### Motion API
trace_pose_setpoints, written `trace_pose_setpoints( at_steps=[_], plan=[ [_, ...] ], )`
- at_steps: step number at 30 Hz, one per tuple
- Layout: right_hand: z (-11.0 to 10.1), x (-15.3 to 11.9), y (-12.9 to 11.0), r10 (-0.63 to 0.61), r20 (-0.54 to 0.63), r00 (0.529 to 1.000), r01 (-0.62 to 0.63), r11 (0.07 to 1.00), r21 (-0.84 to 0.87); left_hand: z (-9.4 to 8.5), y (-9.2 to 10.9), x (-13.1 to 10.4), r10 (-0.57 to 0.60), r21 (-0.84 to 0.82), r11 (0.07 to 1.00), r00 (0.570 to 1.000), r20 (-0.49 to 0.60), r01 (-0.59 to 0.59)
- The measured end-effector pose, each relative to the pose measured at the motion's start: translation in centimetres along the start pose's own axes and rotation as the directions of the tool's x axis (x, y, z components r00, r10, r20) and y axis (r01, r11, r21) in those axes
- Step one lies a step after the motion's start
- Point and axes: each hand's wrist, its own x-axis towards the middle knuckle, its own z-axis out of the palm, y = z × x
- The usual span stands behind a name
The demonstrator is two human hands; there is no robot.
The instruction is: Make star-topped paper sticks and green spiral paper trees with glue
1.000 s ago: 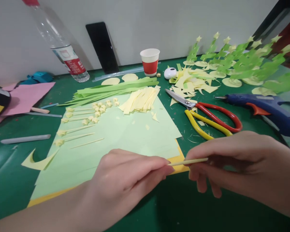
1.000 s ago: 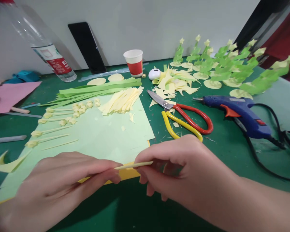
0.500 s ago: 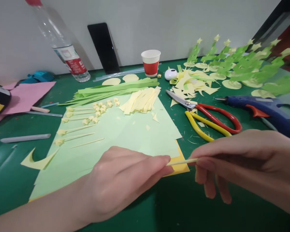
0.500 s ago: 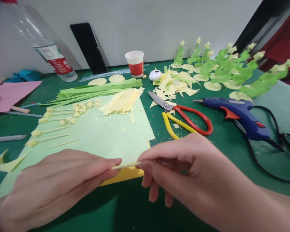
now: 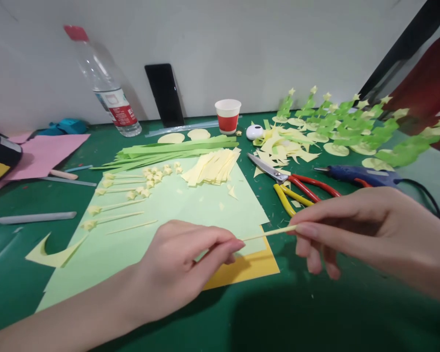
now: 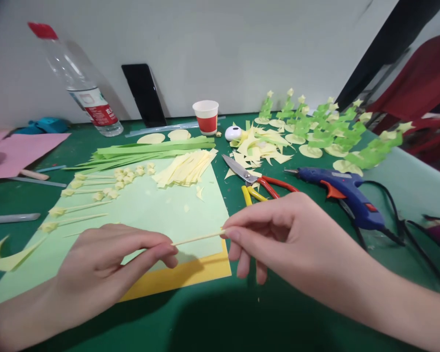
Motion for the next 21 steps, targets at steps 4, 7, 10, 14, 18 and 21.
trace_pose_setpoints(
  at_steps=[4,7,10,14,18,21],
  plan=[
    [-0.4,0.3,-0.2,-0.223,-0.07,0.972,0.201,0.95,-0.239,0.2,-0.5,0.5,-0.369,-0.501,0.784,0.924,0.099,0.367],
    [0.4,0.1,0.4,-0.367,0.112,0.923,0.382,0.846,-0.373,0.8,-0.3,0.6,-0.464,-0.667,0.409,0.771,0.436,0.623],
    [1.6,-0.3,1.4,-0.479,0.233,0.847,0.532,0.765,-0.362,1.5,0.3,0.1,-0.371,-0.589,0.231,0.63,0.682,0.774],
    [2.5,-0.7,2.1,-0.604,0.139,0.785,0.591,0.662,-0.461,2.1,1.1,-0.7,-0.38,-0.559,0.166,0.576,0.724,0.812],
    [2.7,-0.8,2.1,-0.616,0.135,0.776,0.591,0.636,-0.497,2.3,1.3,-0.9,-0.382,-0.577,0.208,0.609,0.695,0.79],
    [2.8,-0.9,2.1,-0.622,0.127,0.772,0.586,0.621,-0.521,2.1,1.4,-0.7,-0.413,-0.574,0.248,0.621,0.666,0.78]
  ],
)
